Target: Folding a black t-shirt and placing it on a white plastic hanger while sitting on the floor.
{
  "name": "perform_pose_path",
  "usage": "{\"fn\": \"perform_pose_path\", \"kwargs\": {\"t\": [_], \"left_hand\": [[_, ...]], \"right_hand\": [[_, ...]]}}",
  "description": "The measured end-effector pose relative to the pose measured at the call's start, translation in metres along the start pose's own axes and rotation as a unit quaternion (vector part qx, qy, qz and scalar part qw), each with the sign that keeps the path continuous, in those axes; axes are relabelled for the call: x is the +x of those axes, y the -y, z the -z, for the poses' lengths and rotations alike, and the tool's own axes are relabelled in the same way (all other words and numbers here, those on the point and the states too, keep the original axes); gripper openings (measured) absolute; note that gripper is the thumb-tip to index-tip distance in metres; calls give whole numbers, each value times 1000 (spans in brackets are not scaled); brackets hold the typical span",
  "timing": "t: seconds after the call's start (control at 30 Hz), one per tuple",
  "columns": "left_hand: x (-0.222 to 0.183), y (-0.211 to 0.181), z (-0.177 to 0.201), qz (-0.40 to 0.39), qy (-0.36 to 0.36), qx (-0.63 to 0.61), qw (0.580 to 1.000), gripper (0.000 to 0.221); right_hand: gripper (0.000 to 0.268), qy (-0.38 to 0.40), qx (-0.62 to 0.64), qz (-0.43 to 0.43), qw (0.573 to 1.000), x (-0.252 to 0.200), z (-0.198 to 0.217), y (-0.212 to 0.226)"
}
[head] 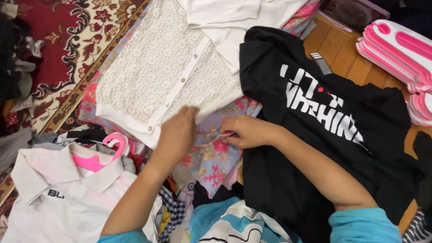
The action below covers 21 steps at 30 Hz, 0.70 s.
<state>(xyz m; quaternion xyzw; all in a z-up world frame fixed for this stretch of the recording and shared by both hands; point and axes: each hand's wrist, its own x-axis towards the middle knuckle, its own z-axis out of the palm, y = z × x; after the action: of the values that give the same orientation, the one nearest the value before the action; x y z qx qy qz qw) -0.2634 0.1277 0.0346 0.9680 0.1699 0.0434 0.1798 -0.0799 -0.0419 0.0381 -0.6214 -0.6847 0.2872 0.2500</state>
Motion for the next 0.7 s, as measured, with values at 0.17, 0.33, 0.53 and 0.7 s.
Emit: {"fn": "perform_pose_path", "kwargs": {"t": [0.17,0.33,0.53,0.7], "left_hand": [[13,-21,74,-59,-104,39,992,31],[24,-24,82,-85,-136,67,985,31],[33,-31,86,-146,-252,120,949,32],[29,-37,88,-149,-122,16,981,34]], "right_hand": [[18,-87,40,3,995,46,9,22],[24,-89,-19,50,995,93,-22,-27],[32,-96,-173,-104,975,107,-40,-69],[14,-301,-305,69,901,105,-41,-65]]}}
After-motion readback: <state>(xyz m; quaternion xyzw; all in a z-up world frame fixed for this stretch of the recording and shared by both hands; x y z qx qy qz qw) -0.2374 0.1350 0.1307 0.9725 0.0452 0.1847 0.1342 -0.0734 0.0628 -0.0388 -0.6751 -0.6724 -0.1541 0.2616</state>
